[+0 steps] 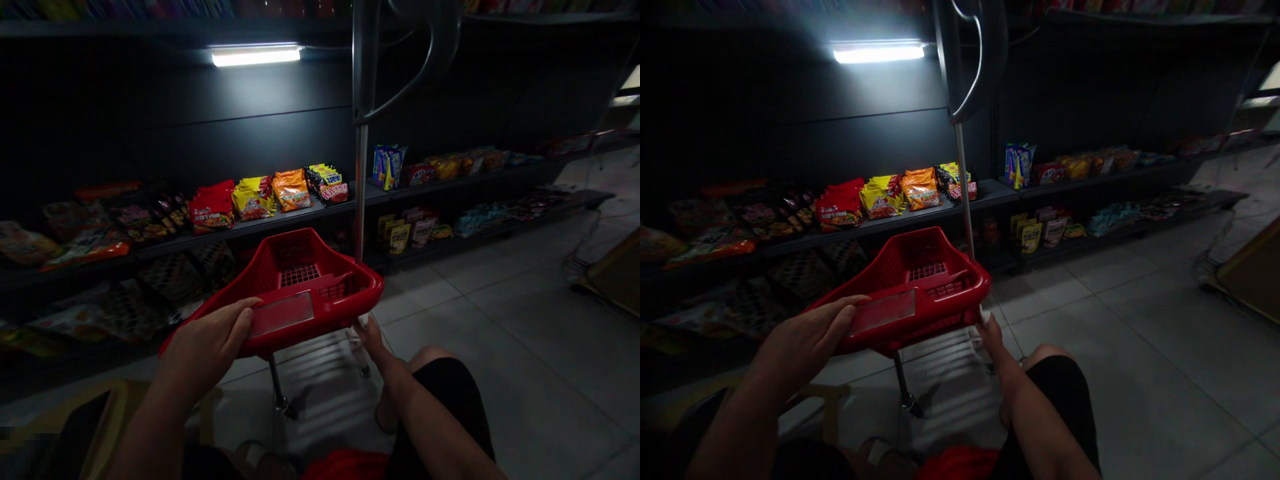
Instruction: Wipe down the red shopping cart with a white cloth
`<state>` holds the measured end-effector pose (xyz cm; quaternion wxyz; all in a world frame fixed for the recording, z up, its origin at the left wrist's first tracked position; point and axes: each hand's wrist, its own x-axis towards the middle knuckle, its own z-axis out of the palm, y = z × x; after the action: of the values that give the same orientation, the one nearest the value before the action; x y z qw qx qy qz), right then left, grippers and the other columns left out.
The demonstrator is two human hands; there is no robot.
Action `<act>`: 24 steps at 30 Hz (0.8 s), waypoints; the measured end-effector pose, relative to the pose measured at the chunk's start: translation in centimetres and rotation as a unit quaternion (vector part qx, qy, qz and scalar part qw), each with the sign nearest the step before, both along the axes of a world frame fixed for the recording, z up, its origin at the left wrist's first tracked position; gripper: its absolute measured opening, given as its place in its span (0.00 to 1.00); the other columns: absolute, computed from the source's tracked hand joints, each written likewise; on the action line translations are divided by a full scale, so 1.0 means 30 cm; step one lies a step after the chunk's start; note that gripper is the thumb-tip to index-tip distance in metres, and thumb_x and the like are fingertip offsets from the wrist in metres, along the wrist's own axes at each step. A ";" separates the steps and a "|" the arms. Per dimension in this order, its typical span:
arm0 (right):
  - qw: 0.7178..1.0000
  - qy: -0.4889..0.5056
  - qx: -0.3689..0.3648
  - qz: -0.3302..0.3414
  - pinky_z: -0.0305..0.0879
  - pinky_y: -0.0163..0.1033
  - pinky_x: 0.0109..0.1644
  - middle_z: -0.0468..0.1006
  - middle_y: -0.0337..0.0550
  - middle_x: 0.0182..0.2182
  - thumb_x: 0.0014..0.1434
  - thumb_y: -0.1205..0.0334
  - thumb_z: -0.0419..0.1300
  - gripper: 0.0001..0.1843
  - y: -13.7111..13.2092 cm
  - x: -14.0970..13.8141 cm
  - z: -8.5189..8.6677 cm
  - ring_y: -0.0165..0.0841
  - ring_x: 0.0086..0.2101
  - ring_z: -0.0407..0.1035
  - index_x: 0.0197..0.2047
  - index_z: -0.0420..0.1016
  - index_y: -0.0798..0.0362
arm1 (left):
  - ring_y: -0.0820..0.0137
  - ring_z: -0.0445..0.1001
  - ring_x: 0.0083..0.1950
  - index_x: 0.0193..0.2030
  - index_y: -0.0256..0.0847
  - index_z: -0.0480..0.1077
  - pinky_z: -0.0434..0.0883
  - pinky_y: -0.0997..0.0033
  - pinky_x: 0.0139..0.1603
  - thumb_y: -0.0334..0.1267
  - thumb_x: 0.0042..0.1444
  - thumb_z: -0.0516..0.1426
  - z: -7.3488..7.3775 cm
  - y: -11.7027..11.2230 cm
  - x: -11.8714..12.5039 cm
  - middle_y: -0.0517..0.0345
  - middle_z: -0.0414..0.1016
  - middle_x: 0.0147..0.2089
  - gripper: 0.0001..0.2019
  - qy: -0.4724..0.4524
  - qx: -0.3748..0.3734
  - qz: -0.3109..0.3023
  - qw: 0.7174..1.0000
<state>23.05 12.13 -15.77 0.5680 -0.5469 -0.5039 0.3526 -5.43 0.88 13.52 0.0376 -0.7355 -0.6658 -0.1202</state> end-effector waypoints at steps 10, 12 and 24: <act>0.963 0.234 0.034 0.128 0.73 0.46 0.44 0.79 0.51 0.50 0.57 0.49 0.62 0.31 -0.103 0.035 0.438 0.42 0.43 0.76 0.61 0.66 0.51 | 0.67 0.80 0.51 0.56 0.52 0.75 0.72 0.76 0.50 0.52 0.66 0.43 -0.017 -0.024 -0.188 0.65 0.80 0.54 0.24 -0.014 0.006 -0.022 1.000; 0.962 0.233 0.075 0.120 0.74 0.45 0.43 0.80 0.48 0.49 0.59 0.48 0.61 0.28 -0.126 0.046 0.548 0.41 0.41 0.76 0.60 0.68 0.48 | 0.67 0.80 0.51 0.57 0.52 0.74 0.72 0.76 0.50 0.52 0.66 0.43 -0.012 -0.029 -0.202 0.65 0.80 0.55 0.24 -0.017 0.001 -0.026 1.000; 0.943 0.132 0.065 0.300 0.71 0.37 0.35 0.79 0.41 0.33 0.52 0.40 0.67 0.27 -0.033 -0.088 0.751 0.32 0.31 0.72 0.45 0.75 0.53 | 0.65 0.78 0.54 0.54 0.51 0.77 0.71 0.75 0.54 0.53 0.64 0.44 0.022 -0.002 -0.338 0.62 0.80 0.55 0.24 -0.060 -0.021 -0.047 0.997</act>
<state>20.41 11.12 6.75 0.5319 -0.2812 -0.5868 0.5419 -15.57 0.82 14.17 -0.0241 -0.7581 -0.6338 -0.1520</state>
